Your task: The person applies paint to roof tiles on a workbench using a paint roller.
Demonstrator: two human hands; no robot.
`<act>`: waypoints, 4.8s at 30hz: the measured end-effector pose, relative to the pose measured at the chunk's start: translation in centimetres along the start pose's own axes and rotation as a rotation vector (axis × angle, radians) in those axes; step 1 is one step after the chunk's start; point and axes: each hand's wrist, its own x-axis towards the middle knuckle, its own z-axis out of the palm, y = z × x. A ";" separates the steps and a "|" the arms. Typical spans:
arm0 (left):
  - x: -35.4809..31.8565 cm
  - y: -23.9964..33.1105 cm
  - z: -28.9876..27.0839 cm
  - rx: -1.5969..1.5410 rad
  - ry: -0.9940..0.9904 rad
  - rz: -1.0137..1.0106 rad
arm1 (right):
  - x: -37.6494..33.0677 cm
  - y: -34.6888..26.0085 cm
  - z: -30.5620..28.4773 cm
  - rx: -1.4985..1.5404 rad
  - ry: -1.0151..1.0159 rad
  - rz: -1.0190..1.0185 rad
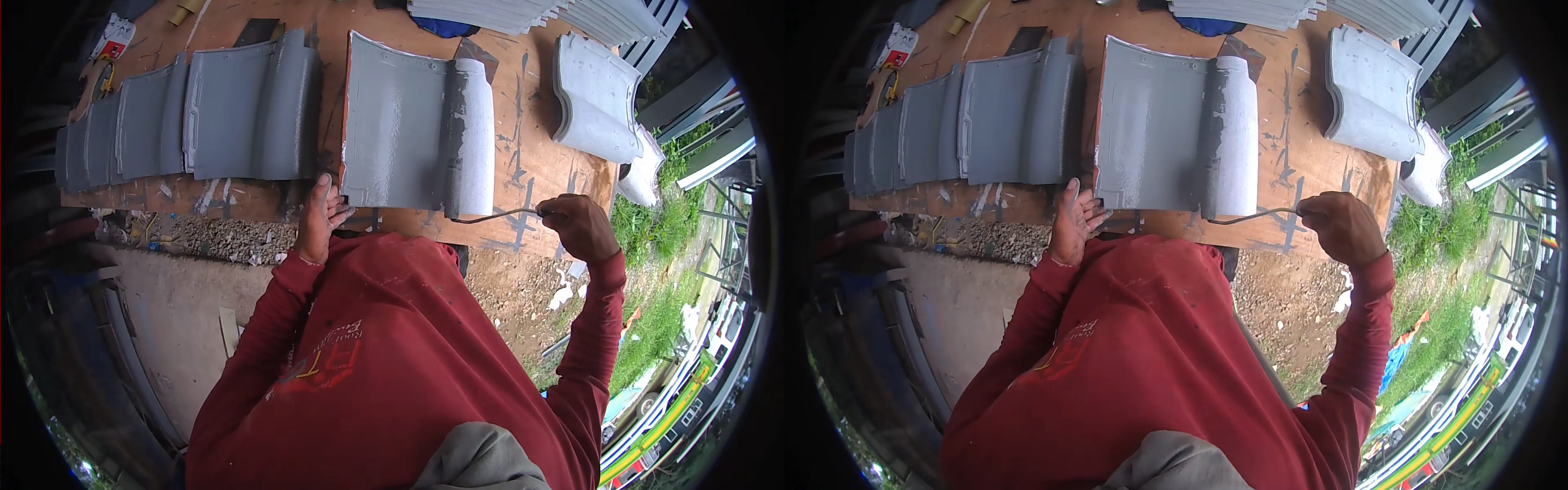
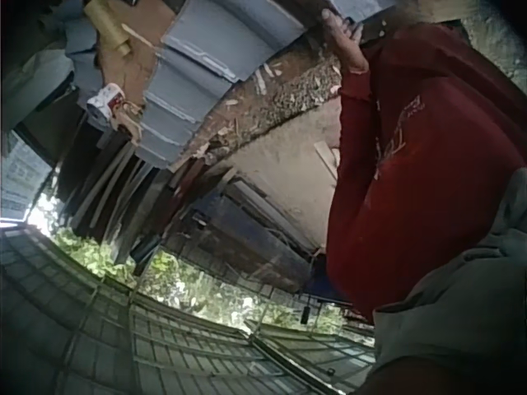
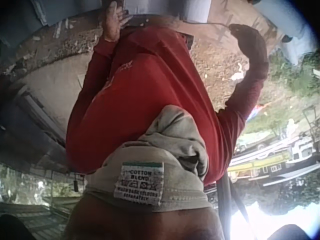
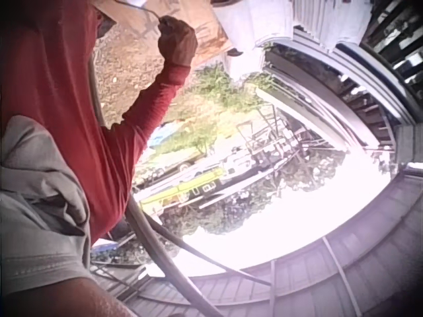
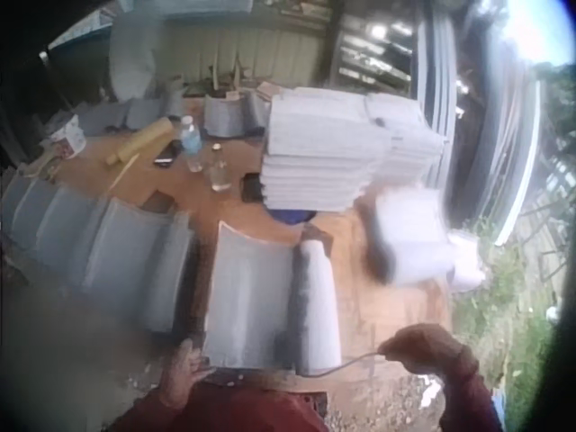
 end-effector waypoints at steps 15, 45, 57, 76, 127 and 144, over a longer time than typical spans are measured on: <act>0.7 -0.7 -0.4 -0.044 -0.032 -0.023 | 7.7 -3.3 10.1 0.454 0.039 -0.257; 6.8 -8.2 -4.0 -0.087 0.036 0.053 | 11.7 -2.3 -3.6 -0.236 0.137 0.035; 8.1 -9.3 -4.7 -0.077 0.058 0.080 | 14.5 -2.4 -1.8 -0.223 0.141 0.009; 8.6 -8.9 -4.8 -0.241 0.015 0.084 | 14.4 -2.2 -0.7 -0.246 0.195 0.015; 6.1 -5.3 -4.5 -0.151 -0.211 0.043 | -9.5 2.9 3.9 0.032 0.299 0.322; 5.5 -5.0 -3.6 -0.167 -0.151 0.082 | -5.7 -3.9 17.8 1.451 0.068 0.500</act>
